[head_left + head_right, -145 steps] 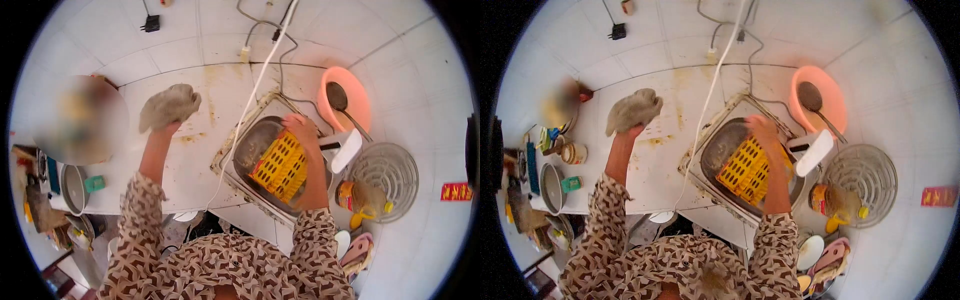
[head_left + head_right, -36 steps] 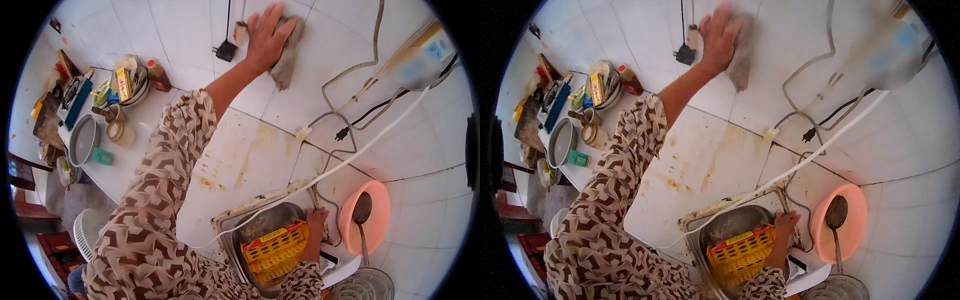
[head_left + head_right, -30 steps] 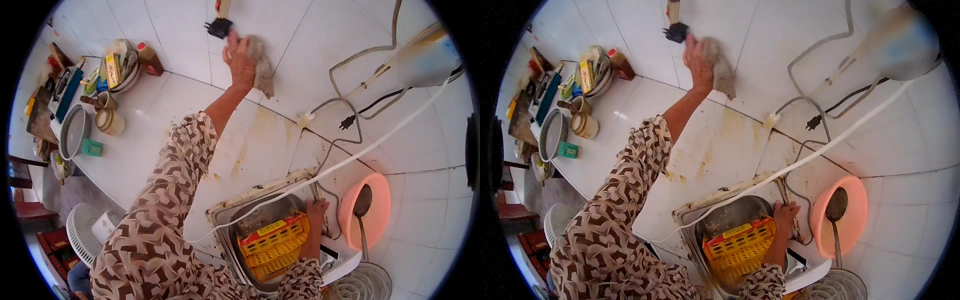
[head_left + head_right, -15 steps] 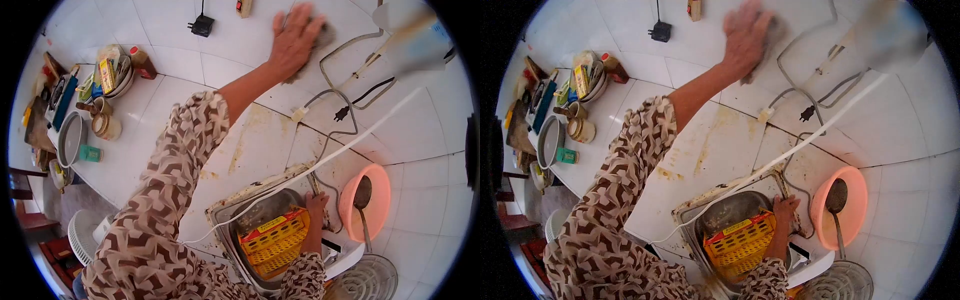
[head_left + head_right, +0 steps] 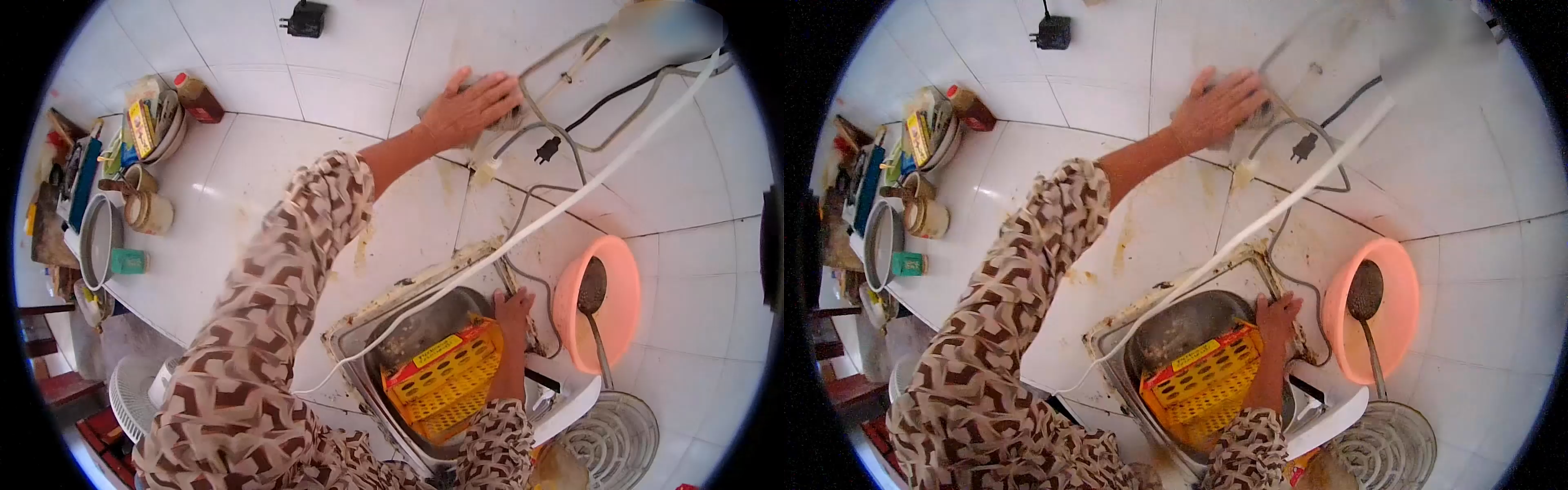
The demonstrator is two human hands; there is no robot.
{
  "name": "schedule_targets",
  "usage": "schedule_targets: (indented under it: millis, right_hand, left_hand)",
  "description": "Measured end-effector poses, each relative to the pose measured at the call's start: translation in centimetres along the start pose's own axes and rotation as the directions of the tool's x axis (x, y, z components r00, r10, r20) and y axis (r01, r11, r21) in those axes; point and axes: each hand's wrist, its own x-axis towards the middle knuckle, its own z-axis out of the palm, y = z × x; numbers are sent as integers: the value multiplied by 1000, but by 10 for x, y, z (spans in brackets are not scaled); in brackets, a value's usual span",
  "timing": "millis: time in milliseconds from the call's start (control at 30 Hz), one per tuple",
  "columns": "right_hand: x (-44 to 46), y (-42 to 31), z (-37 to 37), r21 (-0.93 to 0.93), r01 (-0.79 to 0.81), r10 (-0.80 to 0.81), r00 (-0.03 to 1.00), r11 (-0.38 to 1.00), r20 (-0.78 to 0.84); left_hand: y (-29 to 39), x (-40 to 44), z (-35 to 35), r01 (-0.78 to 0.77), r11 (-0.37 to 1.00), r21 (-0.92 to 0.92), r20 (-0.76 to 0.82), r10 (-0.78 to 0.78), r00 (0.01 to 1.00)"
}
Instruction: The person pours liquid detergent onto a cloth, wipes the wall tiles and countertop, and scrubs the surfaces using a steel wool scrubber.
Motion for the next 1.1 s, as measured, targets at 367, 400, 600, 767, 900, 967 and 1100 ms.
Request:
schedule_targets:
  millis: [367, 400, 600, 767, 900, 967, 1100]
  right_hand:
    - [0, 0, 0, 33, 11, -11, 1000, 999, 3]
    - [-7, 2, -1, 41, 1, -1, 1000, 999, 11]
    - [-1, 5, 4, 37, 38, -37, 999, 999, -28]
    - [4, 0, 4, 15, 15, -14, 1000, 1000, -21]
    - [7, 1, 9, -11, 36, -36, 998, 999, -48]
    - [3, 1, 5, -13, 45, -46, 997, 999, -55]
    - [6, 1, 9, -38, 20, -23, 997, 999, -80]
  left_hand:
    - [-27, 114, -36, 121, 985, -126, -337, -157, 928]
    - [-17, 92, -29, 70, 985, -156, -181, -98, 978]
    - [7, -69, 14, -46, 998, -41, 251, 55, 967]
    - [7, -134, 24, -212, 976, 56, 455, 164, 875]
    - [-12, -67, -6, -125, 987, 99, 360, 82, 929]
    - [-26, -13, -21, -26, 991, 133, 249, -8, 968]
    - [-65, 78, -50, 135, 991, 21, -57, -133, 989]
